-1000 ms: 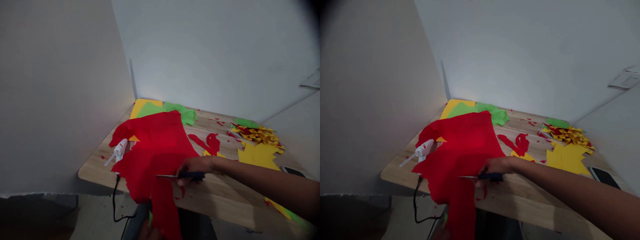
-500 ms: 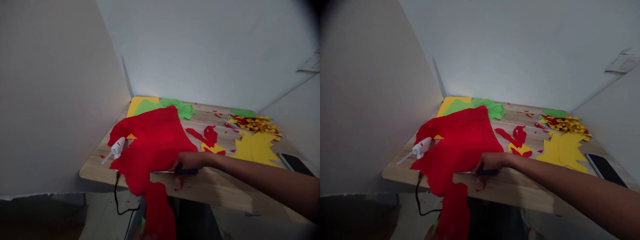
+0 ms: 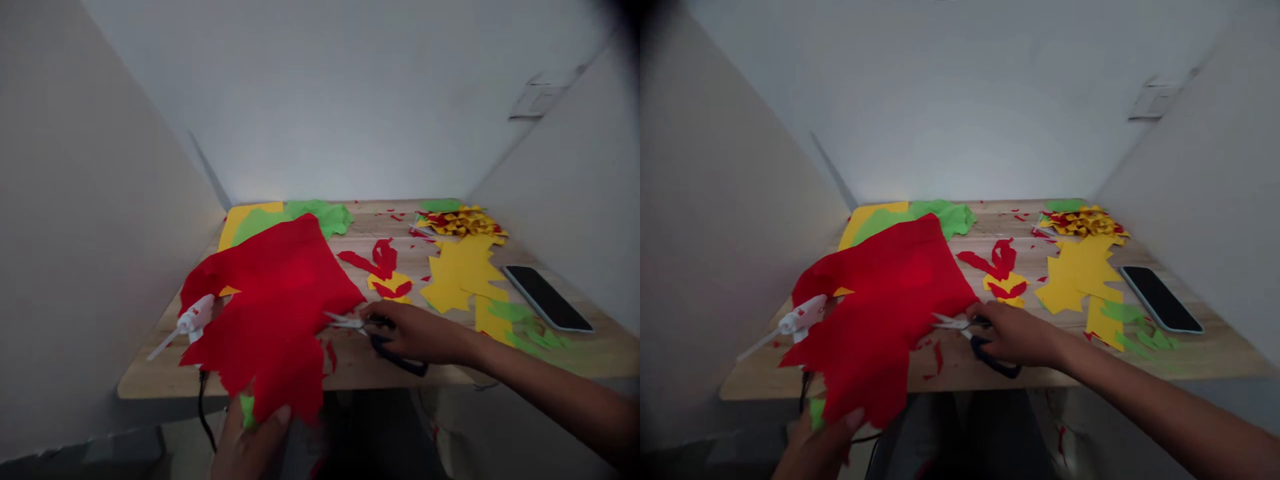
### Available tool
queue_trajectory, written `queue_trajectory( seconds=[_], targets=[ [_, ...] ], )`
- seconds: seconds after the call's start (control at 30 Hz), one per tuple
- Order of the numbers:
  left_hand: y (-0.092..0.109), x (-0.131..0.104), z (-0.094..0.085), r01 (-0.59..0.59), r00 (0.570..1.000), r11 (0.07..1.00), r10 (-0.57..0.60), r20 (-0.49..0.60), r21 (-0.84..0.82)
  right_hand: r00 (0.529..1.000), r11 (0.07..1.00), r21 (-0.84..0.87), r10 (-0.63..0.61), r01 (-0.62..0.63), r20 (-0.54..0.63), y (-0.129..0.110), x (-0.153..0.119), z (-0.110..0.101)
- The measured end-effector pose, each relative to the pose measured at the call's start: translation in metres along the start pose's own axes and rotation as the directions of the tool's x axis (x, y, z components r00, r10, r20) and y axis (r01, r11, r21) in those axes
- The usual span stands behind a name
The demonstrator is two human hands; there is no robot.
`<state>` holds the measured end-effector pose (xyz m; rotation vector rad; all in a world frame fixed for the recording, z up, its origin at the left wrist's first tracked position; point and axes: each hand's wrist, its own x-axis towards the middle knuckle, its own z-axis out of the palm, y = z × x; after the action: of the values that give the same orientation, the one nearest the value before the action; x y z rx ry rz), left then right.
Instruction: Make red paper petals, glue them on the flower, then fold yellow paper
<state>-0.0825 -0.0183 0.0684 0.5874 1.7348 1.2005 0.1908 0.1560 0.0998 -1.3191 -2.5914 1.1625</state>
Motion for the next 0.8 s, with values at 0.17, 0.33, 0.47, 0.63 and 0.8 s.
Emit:
queue_trajectory(
  seconds=[0.17,0.33,0.47,0.63,0.8],
  targets=[
    [0.043,0.024,0.068,-0.260,0.952,0.964,0.245,0.184,0.058,0.837,0.962,-0.047,0.208,-0.268,-0.507,0.090,-0.044,-0.022],
    [0.065,0.048,0.123,-0.584,0.731,0.810,0.498,0.467,0.049,0.661,0.755,-0.220,0.347,-0.618,-0.665,0.158,-0.059,-0.017],
    [0.060,0.058,0.136,-0.676,0.658,0.728,0.524,0.541,0.118,0.616,0.745,-0.204,0.330,-0.636,-0.716,0.158,-0.063,-0.009],
    [0.054,0.054,0.136,-0.706,0.670,0.656,0.496,0.552,0.267,0.818,0.943,0.329,0.234,-0.058,-0.525,0.075,-0.042,0.016],
    [0.070,0.060,0.128,-0.809,0.587,0.377,0.509,0.629,0.450,0.827,0.380,0.821,0.204,0.426,-0.524,0.008,0.022,0.044]
  ],
)
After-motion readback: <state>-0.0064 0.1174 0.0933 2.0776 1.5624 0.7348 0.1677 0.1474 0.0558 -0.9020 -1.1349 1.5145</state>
